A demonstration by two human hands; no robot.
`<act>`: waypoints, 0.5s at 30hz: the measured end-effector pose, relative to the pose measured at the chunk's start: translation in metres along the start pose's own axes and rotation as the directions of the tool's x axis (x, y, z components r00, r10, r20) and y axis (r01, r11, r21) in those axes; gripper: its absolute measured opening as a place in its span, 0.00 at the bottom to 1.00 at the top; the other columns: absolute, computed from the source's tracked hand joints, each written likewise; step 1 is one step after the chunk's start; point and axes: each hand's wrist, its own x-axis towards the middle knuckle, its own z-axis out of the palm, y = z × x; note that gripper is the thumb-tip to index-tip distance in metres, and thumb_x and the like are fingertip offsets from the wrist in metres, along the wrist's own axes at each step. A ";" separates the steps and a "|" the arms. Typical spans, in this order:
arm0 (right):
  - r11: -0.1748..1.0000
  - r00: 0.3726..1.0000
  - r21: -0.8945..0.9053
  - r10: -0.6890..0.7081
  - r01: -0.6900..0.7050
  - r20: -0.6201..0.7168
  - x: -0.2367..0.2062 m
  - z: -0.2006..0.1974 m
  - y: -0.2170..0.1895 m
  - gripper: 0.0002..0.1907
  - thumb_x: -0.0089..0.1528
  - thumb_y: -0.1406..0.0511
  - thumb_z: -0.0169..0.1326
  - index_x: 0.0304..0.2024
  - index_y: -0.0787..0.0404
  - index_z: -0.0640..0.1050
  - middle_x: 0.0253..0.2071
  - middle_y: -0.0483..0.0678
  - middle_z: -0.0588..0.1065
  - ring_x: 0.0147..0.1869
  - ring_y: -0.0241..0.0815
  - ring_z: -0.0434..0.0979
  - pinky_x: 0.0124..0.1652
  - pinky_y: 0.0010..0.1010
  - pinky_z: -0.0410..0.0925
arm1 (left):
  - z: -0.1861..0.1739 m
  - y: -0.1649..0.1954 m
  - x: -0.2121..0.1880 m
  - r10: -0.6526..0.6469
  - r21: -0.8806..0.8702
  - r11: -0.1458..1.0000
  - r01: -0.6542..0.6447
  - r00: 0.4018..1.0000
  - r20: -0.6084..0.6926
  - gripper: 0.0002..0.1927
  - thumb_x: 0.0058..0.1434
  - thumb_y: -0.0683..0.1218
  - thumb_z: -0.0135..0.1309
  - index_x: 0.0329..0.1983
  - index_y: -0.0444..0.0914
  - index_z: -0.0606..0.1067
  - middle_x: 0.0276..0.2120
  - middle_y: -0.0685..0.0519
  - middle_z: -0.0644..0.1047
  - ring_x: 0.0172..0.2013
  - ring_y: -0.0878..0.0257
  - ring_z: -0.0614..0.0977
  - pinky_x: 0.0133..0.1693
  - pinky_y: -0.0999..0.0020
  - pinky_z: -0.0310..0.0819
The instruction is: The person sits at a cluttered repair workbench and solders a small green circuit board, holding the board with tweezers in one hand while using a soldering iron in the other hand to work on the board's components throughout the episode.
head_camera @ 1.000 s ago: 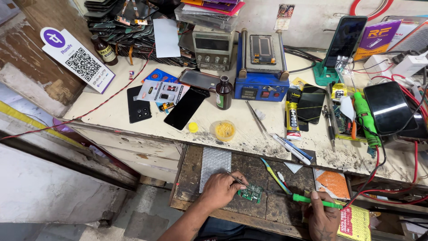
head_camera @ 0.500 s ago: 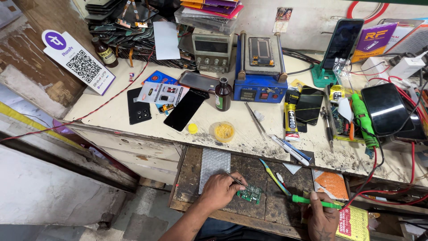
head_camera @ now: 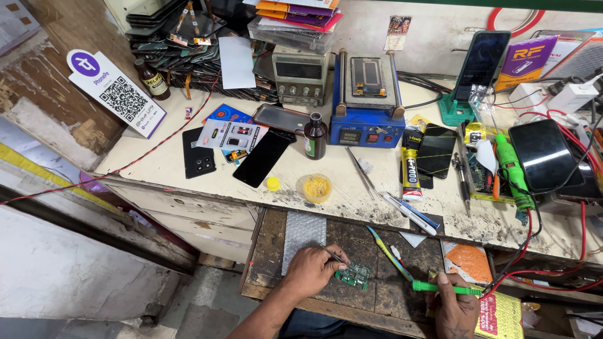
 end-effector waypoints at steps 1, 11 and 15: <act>1.000 1.000 -0.010 0.002 -0.002 -0.020 0.000 0.000 0.000 0.16 0.71 0.62 0.51 0.35 0.67 0.77 0.20 0.51 0.72 0.18 0.35 0.66 0.21 0.27 0.58 | 0.000 0.000 0.000 -0.009 0.003 1.000 0.009 1.000 0.003 0.08 0.62 0.51 0.60 0.41 0.45 0.80 0.26 0.53 0.82 0.28 0.58 0.83 0.33 0.57 0.72; 1.000 1.000 0.002 -0.014 0.014 0.000 0.002 -0.004 0.005 0.15 0.71 0.62 0.50 0.34 0.67 0.77 0.19 0.50 0.72 0.18 0.35 0.65 0.20 0.27 0.57 | 0.000 0.002 -0.002 -0.054 0.019 0.998 0.054 0.998 0.016 0.08 0.62 0.51 0.60 0.42 0.46 0.80 0.25 0.51 0.81 0.28 0.56 0.83 0.34 0.57 0.72; 0.998 0.999 0.041 -0.040 0.039 0.027 0.002 -0.004 0.007 0.15 0.71 0.63 0.50 0.33 0.67 0.76 0.20 0.50 0.72 0.18 0.35 0.66 0.20 0.26 0.57 | -0.001 0.002 -0.003 0.010 -0.003 1.000 -0.010 1.000 -0.019 0.08 0.62 0.50 0.61 0.41 0.45 0.80 0.25 0.52 0.81 0.28 0.56 0.83 0.33 0.58 0.72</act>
